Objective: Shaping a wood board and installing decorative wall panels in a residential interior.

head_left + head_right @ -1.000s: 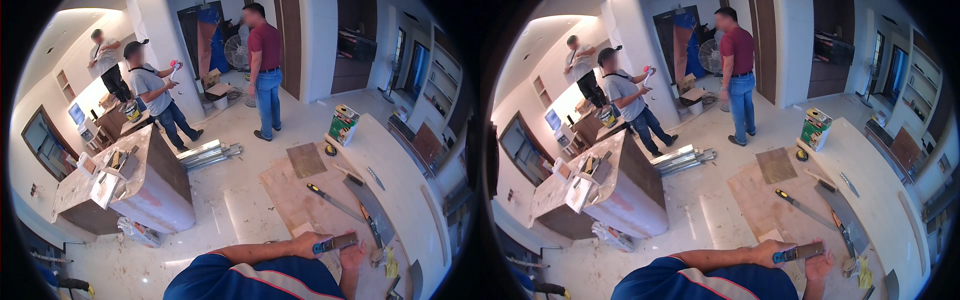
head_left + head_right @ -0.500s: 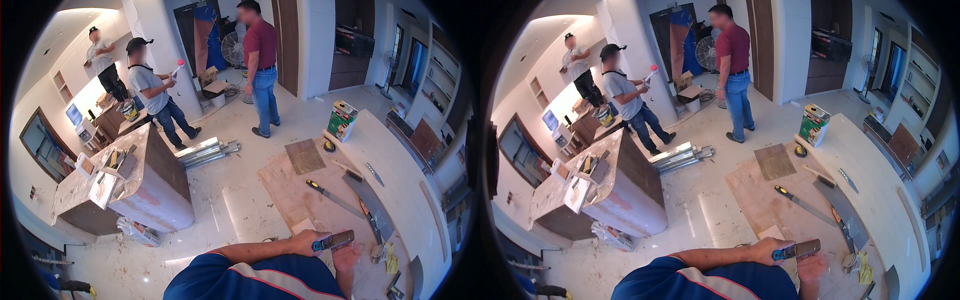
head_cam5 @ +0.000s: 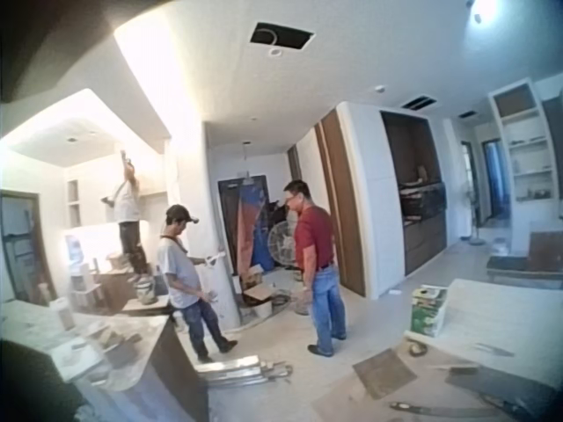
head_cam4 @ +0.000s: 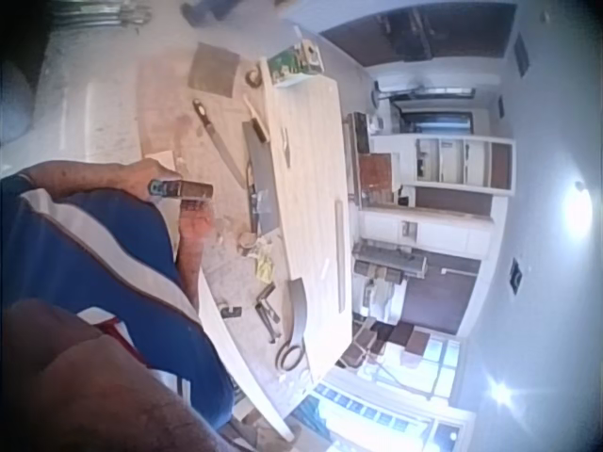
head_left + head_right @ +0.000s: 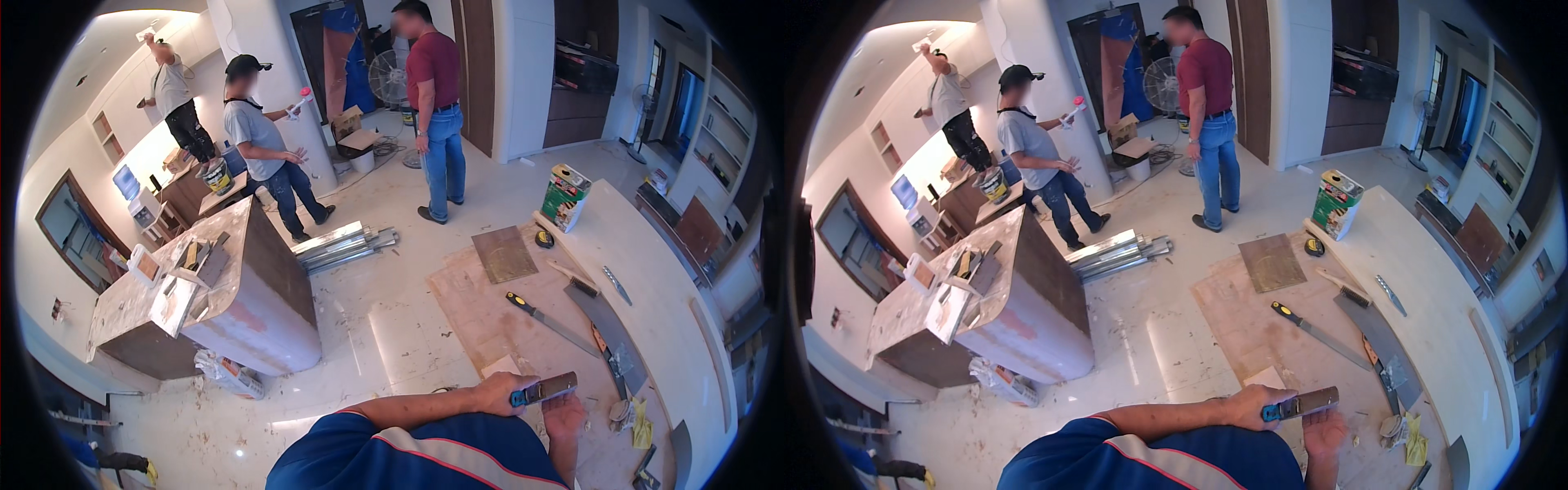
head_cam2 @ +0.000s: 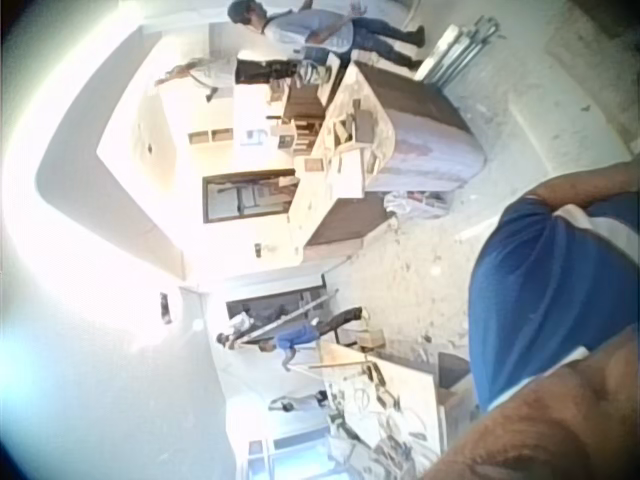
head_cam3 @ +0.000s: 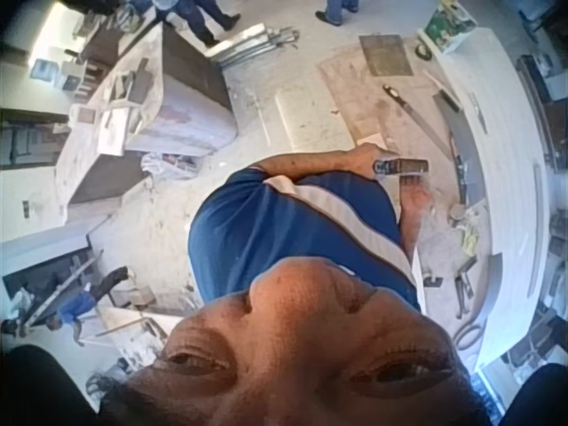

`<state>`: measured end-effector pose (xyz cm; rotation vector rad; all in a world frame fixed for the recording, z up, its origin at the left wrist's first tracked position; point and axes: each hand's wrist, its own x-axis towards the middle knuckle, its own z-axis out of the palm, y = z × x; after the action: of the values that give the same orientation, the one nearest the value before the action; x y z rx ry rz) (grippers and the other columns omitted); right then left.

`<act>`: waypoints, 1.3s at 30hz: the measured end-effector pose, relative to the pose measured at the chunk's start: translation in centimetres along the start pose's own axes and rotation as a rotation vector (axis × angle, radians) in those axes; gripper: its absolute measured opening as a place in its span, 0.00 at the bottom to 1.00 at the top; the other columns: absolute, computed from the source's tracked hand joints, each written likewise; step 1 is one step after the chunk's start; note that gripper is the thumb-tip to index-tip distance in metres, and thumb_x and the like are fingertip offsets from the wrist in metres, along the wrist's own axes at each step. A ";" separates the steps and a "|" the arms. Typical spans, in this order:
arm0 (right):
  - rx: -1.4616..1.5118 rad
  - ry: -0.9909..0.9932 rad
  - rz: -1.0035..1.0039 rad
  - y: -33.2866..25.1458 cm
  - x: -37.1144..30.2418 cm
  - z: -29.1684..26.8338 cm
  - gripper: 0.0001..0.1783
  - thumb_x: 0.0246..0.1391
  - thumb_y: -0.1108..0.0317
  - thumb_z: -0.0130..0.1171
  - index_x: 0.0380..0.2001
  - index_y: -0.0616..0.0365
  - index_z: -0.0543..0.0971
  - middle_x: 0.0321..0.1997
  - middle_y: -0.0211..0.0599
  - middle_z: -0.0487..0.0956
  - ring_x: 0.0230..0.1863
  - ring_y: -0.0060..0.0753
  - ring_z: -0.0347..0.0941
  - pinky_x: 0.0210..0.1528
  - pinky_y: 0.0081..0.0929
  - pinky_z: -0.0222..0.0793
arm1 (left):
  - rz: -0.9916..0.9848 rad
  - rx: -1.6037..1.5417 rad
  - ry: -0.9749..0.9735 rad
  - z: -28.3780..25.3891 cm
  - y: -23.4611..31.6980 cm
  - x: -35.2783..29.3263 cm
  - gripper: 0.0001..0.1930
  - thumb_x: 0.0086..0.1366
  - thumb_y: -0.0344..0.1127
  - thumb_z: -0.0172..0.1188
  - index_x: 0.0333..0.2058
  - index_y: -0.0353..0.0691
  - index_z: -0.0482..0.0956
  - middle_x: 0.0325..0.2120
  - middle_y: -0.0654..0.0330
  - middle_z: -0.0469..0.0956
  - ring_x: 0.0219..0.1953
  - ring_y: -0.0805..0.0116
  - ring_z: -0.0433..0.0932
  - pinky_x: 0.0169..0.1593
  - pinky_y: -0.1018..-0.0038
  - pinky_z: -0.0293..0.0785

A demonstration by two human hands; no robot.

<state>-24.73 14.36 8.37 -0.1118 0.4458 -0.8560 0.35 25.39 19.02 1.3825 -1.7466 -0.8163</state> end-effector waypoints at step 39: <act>-1.857 -0.248 -0.169 0.3 -2.4 -8.7 0.11 0.62 0.69 0.55 0.47 0.57 0.76 0.33 0.32 0.79 0.38 0.33 0.76 0.49 0.35 0.73 | -0.163 0.161 -0.024 3.0 -7.1 -0.2 0.36 0.51 0.43 0.69 0.60 0.44 0.72 0.43 0.49 0.82 0.42 0.43 0.82 0.44 0.58 0.80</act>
<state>-29.57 17.07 1.20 -1.9501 0.8720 -0.3182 1.27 24.14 11.49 1.6450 -1.7670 -0.7959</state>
